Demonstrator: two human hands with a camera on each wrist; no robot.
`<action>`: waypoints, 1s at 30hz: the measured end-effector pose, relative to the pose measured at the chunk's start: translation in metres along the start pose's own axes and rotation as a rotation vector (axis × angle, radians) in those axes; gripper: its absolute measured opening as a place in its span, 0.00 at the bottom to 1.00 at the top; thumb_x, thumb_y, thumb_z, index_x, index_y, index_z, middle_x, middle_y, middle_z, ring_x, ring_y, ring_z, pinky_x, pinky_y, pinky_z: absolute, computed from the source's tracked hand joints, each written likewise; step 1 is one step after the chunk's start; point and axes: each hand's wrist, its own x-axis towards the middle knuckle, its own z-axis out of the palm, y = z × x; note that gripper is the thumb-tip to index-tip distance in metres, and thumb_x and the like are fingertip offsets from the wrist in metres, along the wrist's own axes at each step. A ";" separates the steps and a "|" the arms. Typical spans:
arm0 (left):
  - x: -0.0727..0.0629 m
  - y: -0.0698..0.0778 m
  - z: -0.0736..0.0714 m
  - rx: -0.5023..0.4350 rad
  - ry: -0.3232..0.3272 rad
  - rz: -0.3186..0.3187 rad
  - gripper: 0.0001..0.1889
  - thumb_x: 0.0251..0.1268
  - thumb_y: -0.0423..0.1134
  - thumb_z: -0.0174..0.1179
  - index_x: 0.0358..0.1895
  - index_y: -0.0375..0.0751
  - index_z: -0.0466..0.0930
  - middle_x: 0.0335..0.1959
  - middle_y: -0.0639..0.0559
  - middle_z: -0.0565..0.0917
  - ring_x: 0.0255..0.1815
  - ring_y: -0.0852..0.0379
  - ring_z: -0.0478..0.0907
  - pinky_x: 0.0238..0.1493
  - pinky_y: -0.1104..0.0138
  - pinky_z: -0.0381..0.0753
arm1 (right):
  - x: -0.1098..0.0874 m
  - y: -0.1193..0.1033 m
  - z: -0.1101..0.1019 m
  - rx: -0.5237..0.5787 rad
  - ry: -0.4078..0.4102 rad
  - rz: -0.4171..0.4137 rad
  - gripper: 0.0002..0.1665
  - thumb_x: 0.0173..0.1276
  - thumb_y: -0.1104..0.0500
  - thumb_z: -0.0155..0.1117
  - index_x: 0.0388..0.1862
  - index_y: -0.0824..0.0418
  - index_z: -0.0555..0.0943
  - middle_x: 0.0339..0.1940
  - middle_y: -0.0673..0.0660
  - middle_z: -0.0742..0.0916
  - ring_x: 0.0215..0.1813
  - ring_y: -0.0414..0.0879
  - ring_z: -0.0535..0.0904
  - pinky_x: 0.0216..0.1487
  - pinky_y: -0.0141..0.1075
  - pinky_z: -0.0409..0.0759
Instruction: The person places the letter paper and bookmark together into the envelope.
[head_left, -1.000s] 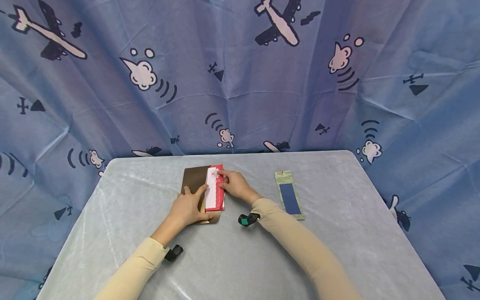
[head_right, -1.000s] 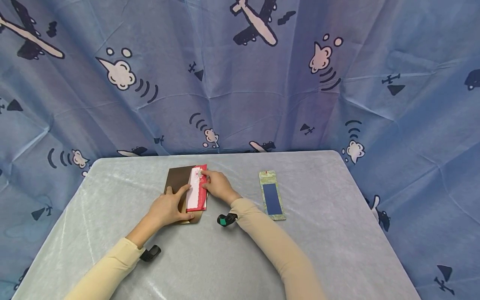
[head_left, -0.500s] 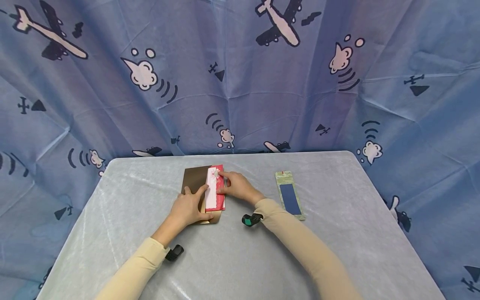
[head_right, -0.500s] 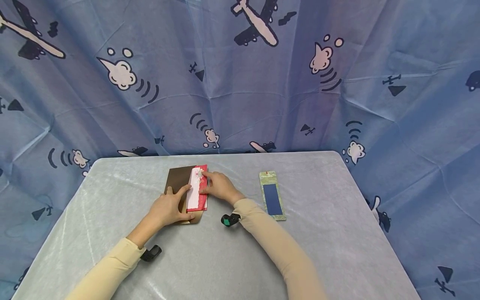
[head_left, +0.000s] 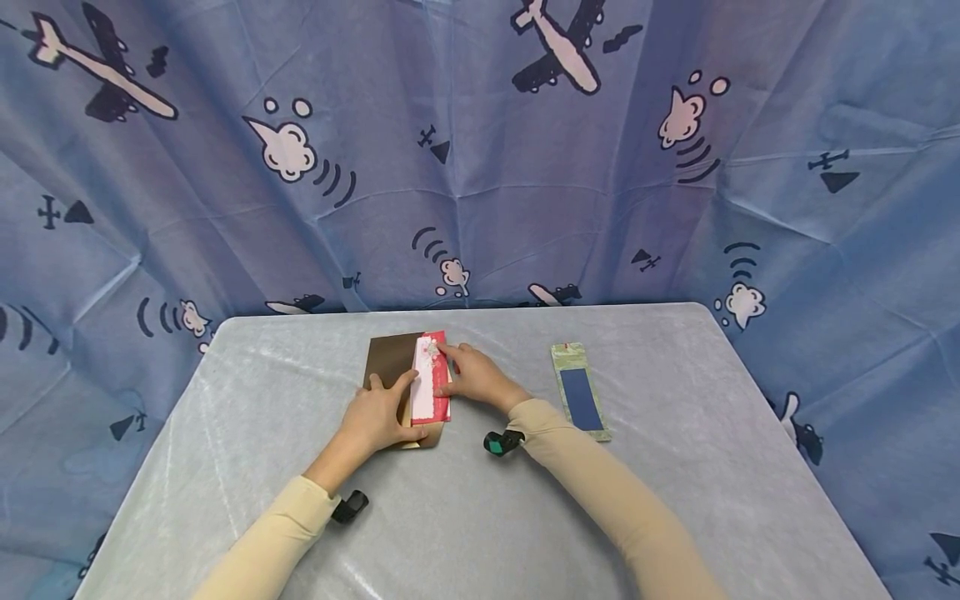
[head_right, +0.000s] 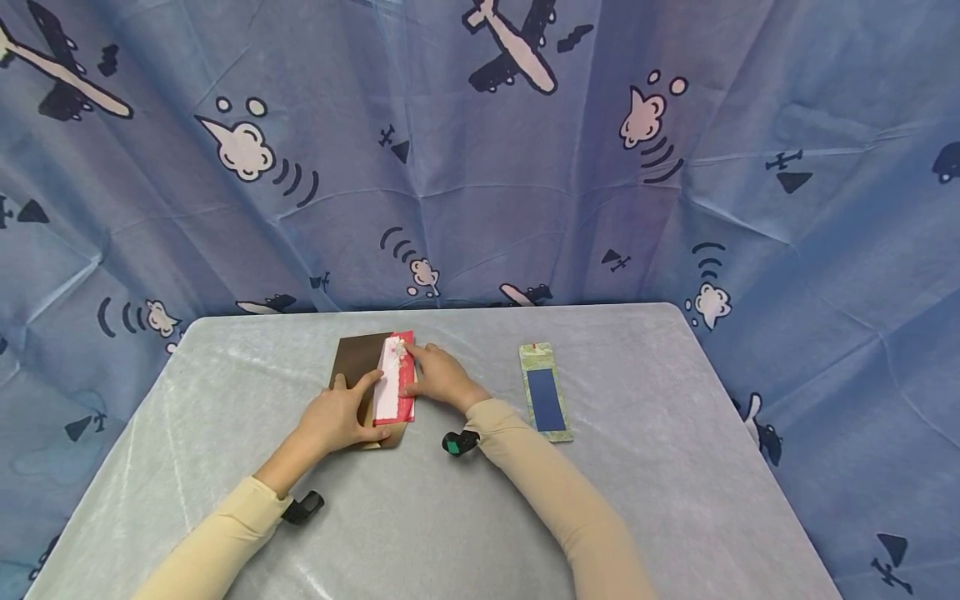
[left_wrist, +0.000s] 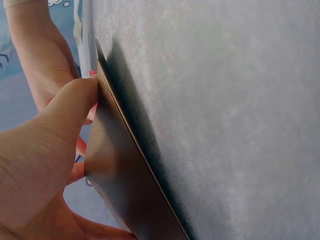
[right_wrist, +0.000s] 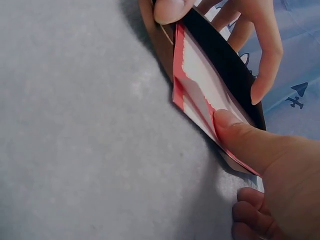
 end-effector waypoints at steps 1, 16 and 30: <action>0.000 0.000 0.000 0.000 0.000 0.000 0.53 0.42 0.66 0.73 0.74 0.50 0.64 0.56 0.14 0.73 0.44 0.19 0.80 0.37 0.44 0.84 | 0.000 0.000 0.000 -0.005 0.004 0.002 0.57 0.53 0.41 0.78 0.77 0.56 0.63 0.36 0.54 0.77 0.36 0.43 0.71 0.36 0.33 0.68; 0.001 0.000 0.001 0.012 -0.002 -0.008 0.54 0.41 0.67 0.74 0.74 0.52 0.64 0.55 0.16 0.74 0.42 0.22 0.81 0.36 0.46 0.84 | 0.002 -0.005 0.003 -0.052 0.003 0.045 0.60 0.51 0.38 0.78 0.78 0.55 0.61 0.52 0.60 0.82 0.44 0.47 0.77 0.52 0.42 0.79; 0.002 0.000 0.002 0.004 -0.010 -0.009 0.54 0.41 0.67 0.73 0.74 0.51 0.63 0.57 0.14 0.72 0.44 0.21 0.80 0.38 0.45 0.84 | 0.010 -0.007 0.005 -0.116 -0.017 0.031 0.59 0.51 0.34 0.76 0.78 0.52 0.62 0.45 0.56 0.80 0.35 0.43 0.71 0.35 0.32 0.67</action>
